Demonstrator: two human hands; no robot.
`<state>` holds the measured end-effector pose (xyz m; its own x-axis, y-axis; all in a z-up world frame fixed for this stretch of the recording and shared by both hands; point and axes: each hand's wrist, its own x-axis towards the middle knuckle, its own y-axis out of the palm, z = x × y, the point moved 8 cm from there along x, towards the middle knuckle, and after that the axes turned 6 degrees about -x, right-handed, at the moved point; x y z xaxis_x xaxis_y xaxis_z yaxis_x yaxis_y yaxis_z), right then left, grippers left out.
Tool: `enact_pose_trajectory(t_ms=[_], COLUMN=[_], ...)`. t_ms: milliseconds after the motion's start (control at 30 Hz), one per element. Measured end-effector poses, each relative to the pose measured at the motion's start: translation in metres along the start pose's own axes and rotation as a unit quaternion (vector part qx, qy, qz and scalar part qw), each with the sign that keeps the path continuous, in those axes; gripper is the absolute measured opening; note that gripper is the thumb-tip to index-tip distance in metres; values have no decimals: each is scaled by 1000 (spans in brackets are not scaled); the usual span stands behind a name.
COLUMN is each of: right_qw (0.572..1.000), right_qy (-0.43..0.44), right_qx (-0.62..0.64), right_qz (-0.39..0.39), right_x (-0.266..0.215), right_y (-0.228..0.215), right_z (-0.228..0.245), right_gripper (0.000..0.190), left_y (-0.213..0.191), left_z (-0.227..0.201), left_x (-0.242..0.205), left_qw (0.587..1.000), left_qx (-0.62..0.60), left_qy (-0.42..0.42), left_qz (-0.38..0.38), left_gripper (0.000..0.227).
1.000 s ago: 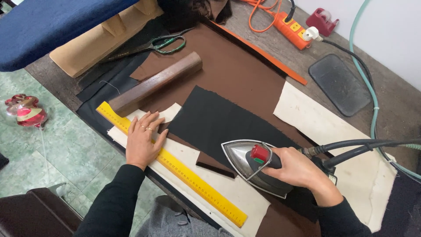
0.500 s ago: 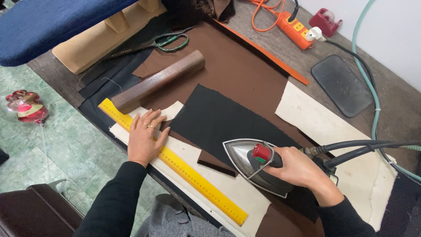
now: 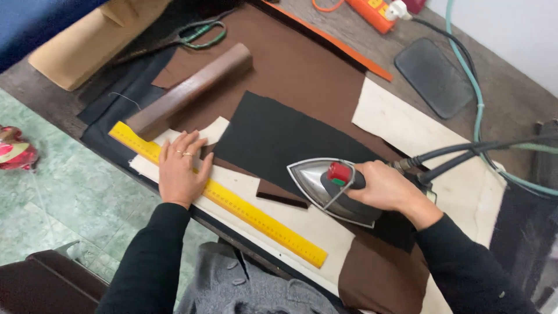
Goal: The person irons a black piece of fabric on a work table using a steam iron. They smooth the fabric with their hands, use a wooden pressing block to press seams, and adjust the fabric's position multiple times during the process.
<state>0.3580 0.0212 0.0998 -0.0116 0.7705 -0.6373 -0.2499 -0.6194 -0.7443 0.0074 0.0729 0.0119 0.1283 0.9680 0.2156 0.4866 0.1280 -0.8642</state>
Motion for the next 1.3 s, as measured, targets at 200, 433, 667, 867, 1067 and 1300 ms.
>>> enact_pose_trajectory(t_ms=[200, 433, 667, 867, 1067, 1300], right_qw=[1000, 999, 1000, 999, 997, 998], right_qy=[-25, -32, -10, 0, 4, 6], right_qx=[9, 13, 1, 3, 1, 1], right_qz=[11, 20, 14, 46, 75, 66], right_x=[0, 4, 0, 1, 2, -2], right_y=[4, 12, 5, 0, 6, 2], right_z=[1, -4, 0, 2, -2, 0], right_gripper=[32, 30, 23, 26, 24, 28], left_y=[5, 6, 2, 0, -3, 0], left_z=[5, 4, 1, 1, 7, 17], left_x=[-2, -1, -1, 0, -9, -13], left_qw=[999, 999, 1000, 1000, 998, 997], left_qx=[16, 21, 11, -1, 4, -20], left_qy=[23, 12, -18, -5, -9, -23], left_qz=[-33, -25, 11, -7, -56, -72], left_gripper=[29, 30, 30, 31, 28, 14])
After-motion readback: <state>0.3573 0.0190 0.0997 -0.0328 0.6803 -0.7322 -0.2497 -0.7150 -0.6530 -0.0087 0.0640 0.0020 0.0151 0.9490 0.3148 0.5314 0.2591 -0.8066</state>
